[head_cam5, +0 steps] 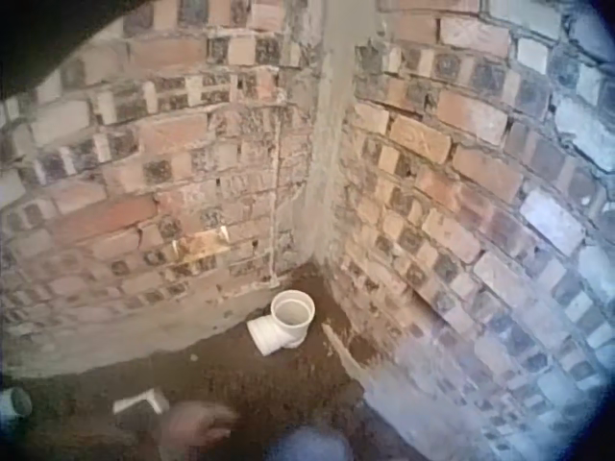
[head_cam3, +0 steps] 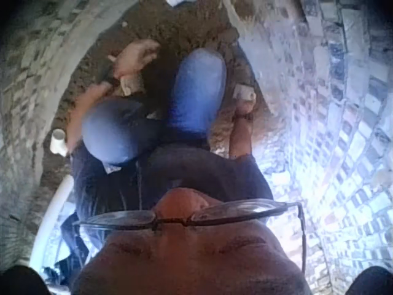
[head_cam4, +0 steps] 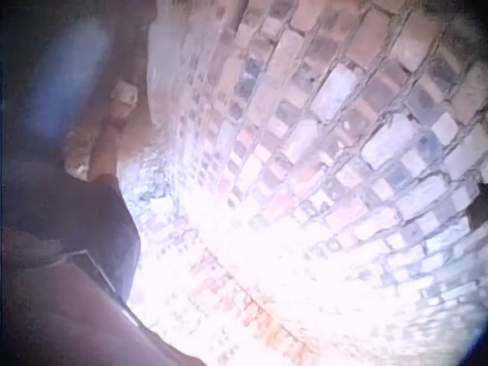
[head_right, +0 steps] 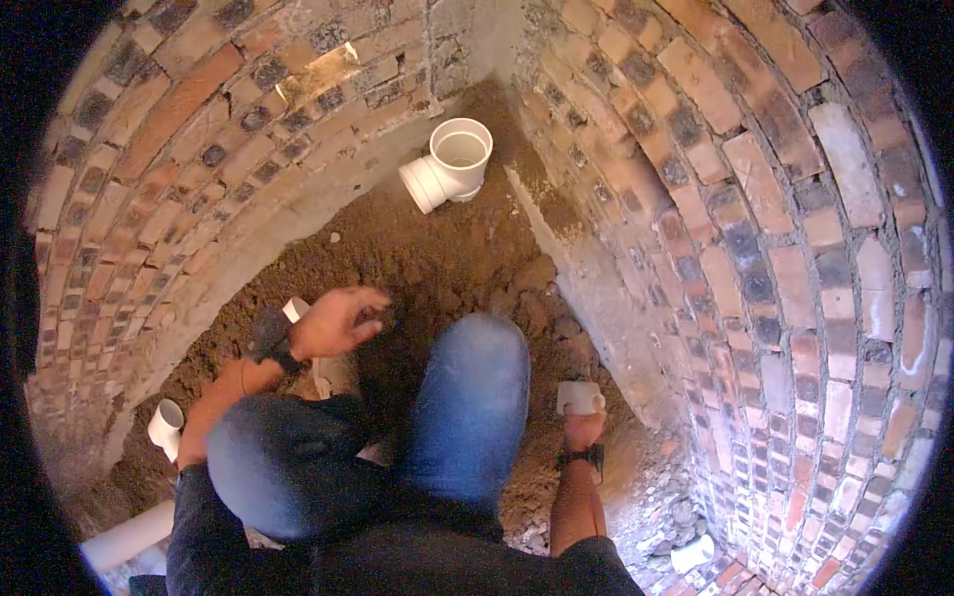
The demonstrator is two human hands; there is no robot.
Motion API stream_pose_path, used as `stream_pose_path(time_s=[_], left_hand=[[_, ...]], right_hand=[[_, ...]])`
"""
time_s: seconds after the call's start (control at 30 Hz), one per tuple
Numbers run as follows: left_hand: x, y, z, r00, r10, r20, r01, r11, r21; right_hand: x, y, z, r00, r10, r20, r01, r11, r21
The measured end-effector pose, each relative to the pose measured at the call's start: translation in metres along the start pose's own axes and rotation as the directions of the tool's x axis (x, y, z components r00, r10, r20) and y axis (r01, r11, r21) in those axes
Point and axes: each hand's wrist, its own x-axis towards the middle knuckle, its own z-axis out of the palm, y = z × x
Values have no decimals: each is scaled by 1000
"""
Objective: The person applies adhesive to a PVC pipe and a fitting using a brush, then inserts the pipe into the fitting while working in a dirt-filled area between brick walls.
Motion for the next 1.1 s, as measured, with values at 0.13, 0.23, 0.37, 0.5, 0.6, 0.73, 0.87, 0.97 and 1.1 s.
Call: stream_pose_path(time_s=[0.13,0.23,0.37,0.5,0.6,0.73,0.87,0.97,1.1], left_hand=[[11,21,17,982,187,0,-187,981,44],[29,27,16,951,296,-93,-289,954,85],[43,33,-2,938,288,-194,-268,956,121],[48,27,-25,889,335,-313,-333,941,62],[44,10,-36,848,358,-390,-423,901,-92],[16,-15,-50,883,129,-452,-300,894,-332],[-12,-33,-59,865,41,-500,-179,956,-232],[-14,-50,-62,812,46,-582,-213,952,-221],[-11,-70,-61,772,119,-624,-261,955,-141]], right_hand=[[10,-82,-38,972,-187,143,177,981,82],[31,-187,-55,877,-430,213,449,892,-50],[35,-345,-40,701,-605,379,574,793,205],[-8,-467,2,448,-698,559,518,712,474],[-37,-521,43,231,-783,577,749,521,408],[-59,-554,85,70,-782,619,686,489,539],[-74,-571,108,-19,-829,559,691,393,607],[-78,-574,106,127,-773,622,638,544,545],[-91,-574,111,139,-855,500,705,440,556]])
